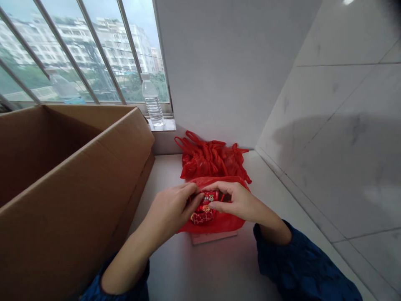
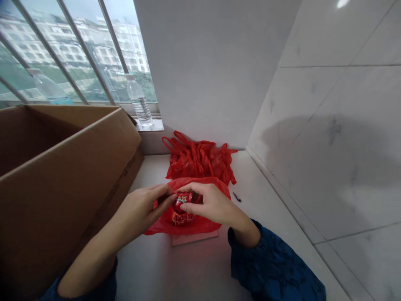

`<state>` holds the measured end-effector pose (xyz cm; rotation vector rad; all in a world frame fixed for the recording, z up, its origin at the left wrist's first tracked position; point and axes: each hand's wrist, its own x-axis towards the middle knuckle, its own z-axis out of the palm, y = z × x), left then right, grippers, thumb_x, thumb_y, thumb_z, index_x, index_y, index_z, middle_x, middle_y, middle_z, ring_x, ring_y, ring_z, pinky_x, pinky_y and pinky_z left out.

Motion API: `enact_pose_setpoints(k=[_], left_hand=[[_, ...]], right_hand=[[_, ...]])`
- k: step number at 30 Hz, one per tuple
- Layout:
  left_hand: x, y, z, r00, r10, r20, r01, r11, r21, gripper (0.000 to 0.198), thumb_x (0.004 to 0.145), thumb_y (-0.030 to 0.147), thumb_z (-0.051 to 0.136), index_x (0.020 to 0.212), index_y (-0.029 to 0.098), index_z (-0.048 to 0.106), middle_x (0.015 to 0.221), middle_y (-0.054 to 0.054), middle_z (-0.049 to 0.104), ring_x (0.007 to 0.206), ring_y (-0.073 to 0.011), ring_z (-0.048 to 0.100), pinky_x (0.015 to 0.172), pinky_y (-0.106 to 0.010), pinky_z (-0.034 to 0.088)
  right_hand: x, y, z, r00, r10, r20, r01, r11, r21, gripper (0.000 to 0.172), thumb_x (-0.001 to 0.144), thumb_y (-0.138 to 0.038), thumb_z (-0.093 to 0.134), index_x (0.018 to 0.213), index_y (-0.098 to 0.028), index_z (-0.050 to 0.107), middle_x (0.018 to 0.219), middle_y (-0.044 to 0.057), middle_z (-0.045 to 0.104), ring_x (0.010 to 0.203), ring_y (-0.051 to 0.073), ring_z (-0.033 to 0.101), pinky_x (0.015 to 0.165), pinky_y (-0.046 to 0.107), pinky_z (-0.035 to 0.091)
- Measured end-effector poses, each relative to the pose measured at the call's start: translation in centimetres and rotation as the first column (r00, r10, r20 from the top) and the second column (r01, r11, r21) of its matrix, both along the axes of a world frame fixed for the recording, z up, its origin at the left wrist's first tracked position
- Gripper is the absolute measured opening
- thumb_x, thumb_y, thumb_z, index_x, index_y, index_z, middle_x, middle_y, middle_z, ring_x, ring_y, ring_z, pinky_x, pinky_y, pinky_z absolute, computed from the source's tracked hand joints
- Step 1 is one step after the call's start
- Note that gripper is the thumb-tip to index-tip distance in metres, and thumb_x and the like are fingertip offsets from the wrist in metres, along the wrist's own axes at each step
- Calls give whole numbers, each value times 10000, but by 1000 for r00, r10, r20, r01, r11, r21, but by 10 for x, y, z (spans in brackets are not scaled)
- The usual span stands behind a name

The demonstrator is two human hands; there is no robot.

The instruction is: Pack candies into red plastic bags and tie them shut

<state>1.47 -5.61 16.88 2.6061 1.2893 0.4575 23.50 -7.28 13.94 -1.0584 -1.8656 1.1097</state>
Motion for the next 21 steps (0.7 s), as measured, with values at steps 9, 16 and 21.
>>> enact_pose_setpoints(k=[9, 16, 21], left_hand=[[-4, -3, 8, 1000, -13, 5, 13, 999, 36, 361, 1027, 378, 383, 797, 196, 594, 749, -10, 647, 659, -157, 587, 586, -272, 328], [-30, -12, 7, 981, 147, -125, -125, 977, 174, 350, 988, 529, 471, 1152, 261, 627, 1059, -37, 676, 917, -240, 659, 662, -298, 397], [-42, -22, 0, 942, 249, -226, -222, 965, 139, 415, 889, 582, 619, 1182, 288, 608, 1104, -30, 656, 910, -253, 664, 576, -282, 346]], right_hand=[[3, -6, 6, 988, -120, 96, 111, 989, 94, 331, 887, -280, 685, 1217, -271, 658, 876, -22, 691, 791, 150, 662, 729, 287, 526], [33, -25, 18, 768, -489, 413, 288, 840, 460, 288, 963, -157, 496, 1187, -241, 656, 1116, 42, 720, 966, 217, 679, 807, 374, 524], [47, -40, 20, 628, -606, 488, 238, 746, 622, 188, 945, -187, 558, 1072, -221, 692, 1162, 95, 646, 1057, 282, 611, 874, 428, 498]])
